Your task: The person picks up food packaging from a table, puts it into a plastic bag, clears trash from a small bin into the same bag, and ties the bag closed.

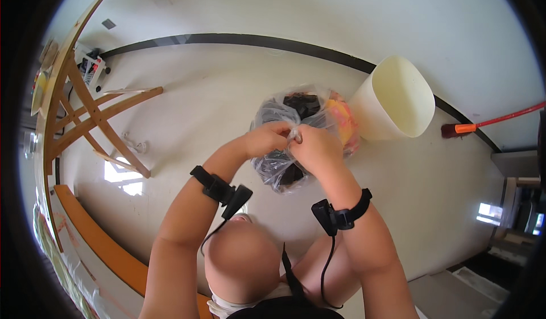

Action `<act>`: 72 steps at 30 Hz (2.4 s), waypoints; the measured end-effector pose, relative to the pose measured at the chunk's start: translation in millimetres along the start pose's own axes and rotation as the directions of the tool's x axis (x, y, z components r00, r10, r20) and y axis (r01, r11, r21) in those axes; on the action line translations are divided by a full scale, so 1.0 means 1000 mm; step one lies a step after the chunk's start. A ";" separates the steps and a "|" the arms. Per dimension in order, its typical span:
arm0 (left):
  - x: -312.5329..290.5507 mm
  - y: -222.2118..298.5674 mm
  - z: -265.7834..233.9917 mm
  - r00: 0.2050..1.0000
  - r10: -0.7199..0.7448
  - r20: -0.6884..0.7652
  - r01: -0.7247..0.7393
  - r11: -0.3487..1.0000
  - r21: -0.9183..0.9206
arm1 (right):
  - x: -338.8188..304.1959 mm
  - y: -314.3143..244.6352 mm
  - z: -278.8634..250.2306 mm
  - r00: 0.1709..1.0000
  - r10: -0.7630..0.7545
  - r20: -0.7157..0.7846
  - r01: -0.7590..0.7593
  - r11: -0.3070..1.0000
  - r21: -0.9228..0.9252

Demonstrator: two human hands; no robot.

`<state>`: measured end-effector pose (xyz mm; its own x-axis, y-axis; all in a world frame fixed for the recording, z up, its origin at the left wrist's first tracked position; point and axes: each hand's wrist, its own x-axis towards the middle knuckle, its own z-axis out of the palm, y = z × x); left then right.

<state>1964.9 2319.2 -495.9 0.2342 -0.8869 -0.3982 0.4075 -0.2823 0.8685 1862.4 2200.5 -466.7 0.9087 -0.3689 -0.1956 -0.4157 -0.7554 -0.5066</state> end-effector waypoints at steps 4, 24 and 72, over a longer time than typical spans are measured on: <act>0.008 0.003 -0.008 0.994 -0.107 0.010 0.087 0.858 0.506 | 0.017 0.047 0.025 0.953 0.069 0.295 -0.211 0.850 0.483; 0.002 -0.046 -0.062 0.649 -0.132 -0.749 -0.035 0.979 -0.202 | 0.034 0.082 0.049 0.821 0.334 0.463 -0.523 0.118 0.844; -0.031 -0.034 -0.045 0.906 0.108 -0.408 -0.291 0.861 -0.418 | 0.047 0.006 0.020 0.940 0.052 0.336 -0.312 -0.259 0.914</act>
<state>1983.4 2372.4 -526.1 0.6167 -0.6851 -0.3877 0.6513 0.1675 0.7401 1903.2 2190.0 -495.7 0.8459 -0.2043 -0.4927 -0.1402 0.8061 -0.5749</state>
